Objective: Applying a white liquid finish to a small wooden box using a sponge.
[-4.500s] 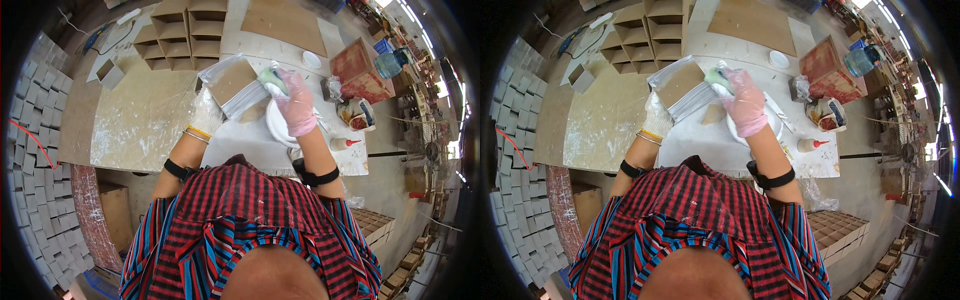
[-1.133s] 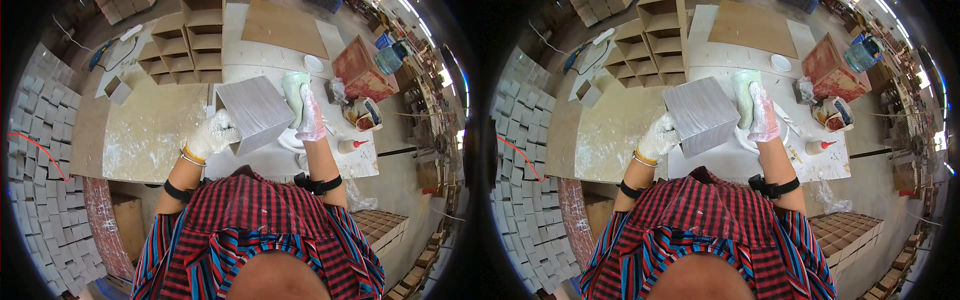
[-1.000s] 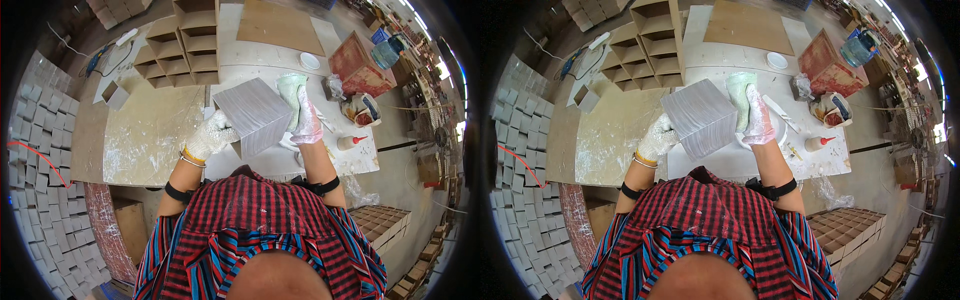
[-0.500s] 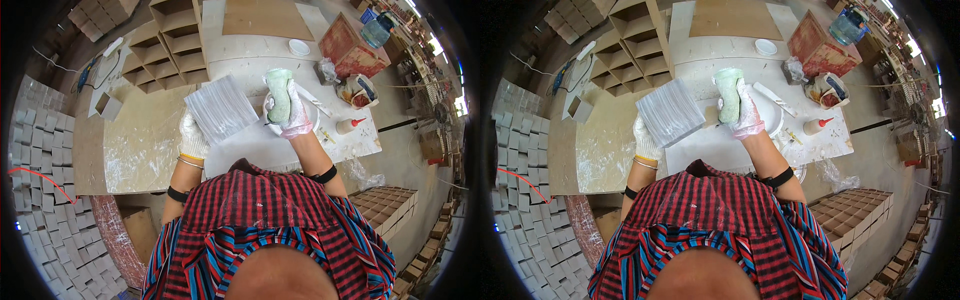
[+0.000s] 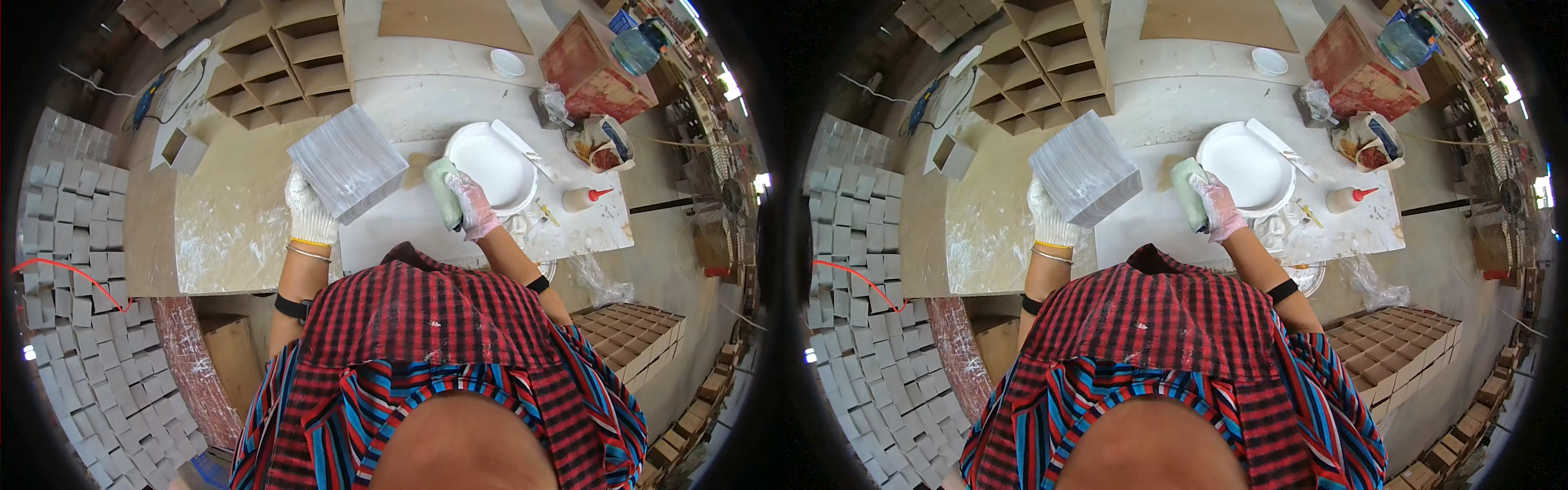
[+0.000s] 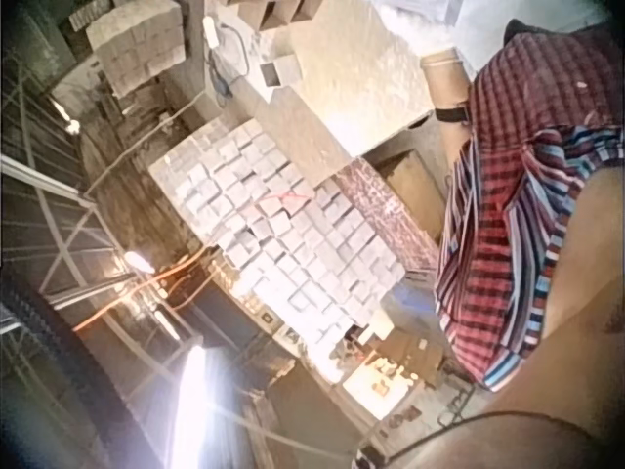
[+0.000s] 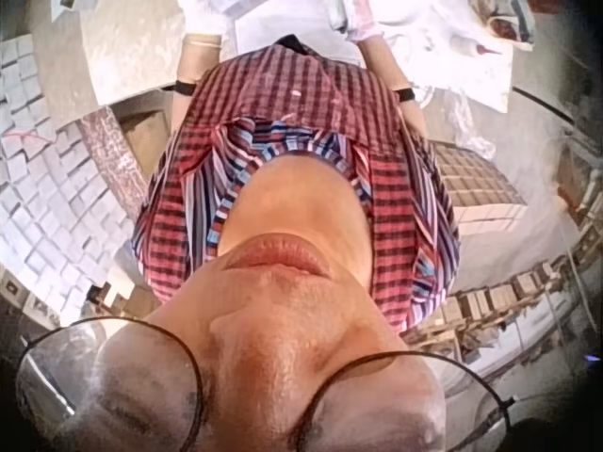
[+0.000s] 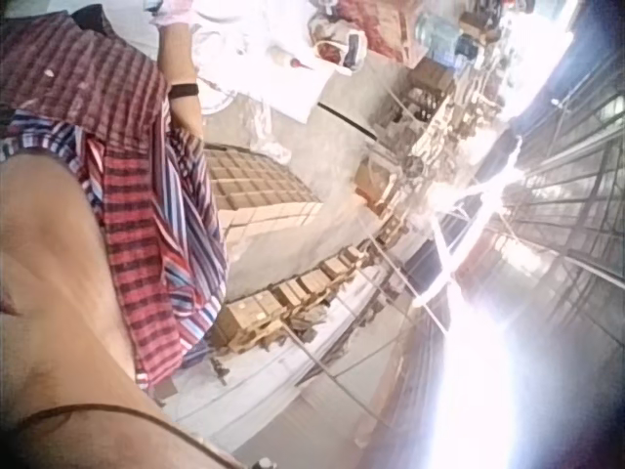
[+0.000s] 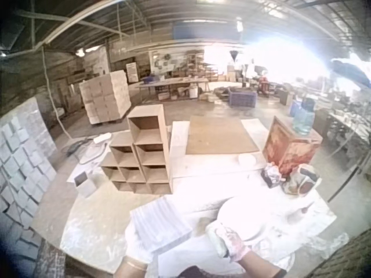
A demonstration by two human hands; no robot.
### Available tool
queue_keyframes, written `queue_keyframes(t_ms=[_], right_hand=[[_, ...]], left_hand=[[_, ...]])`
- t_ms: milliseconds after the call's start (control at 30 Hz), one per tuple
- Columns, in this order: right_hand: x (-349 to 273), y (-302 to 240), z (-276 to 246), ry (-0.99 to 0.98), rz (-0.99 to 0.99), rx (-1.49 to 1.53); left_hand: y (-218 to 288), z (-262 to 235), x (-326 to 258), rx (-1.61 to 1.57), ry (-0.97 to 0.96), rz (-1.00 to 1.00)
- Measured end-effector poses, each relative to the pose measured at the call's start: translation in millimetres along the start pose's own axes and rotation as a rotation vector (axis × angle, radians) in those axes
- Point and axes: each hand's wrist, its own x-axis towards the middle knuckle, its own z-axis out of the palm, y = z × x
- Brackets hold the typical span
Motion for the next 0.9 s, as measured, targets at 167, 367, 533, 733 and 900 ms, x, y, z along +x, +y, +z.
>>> queue_keyframes(t_ms=[167,367,533,733,900], right_hand=[[-13,-14,14,0.09,-0.055,-0.021],[-8,-11,4,-0.052,-0.006,0.489],[-8,-23,2,-0.245,0.053,0.767],[-19,-32,0,-0.409,0.01,0.829],[-16,-18,-9,-0.403,0.031,0.706]], left_hand=[[1,-1,-2,0.005,0.041,-0.007],[2,3,-3,0.016,0.054,-0.028],[0,4,-3,0.005,0.04,-0.076],[-8,0,0,0.013,0.044,-0.076],[-14,-1,-1,0.076,0.046,-0.086]])
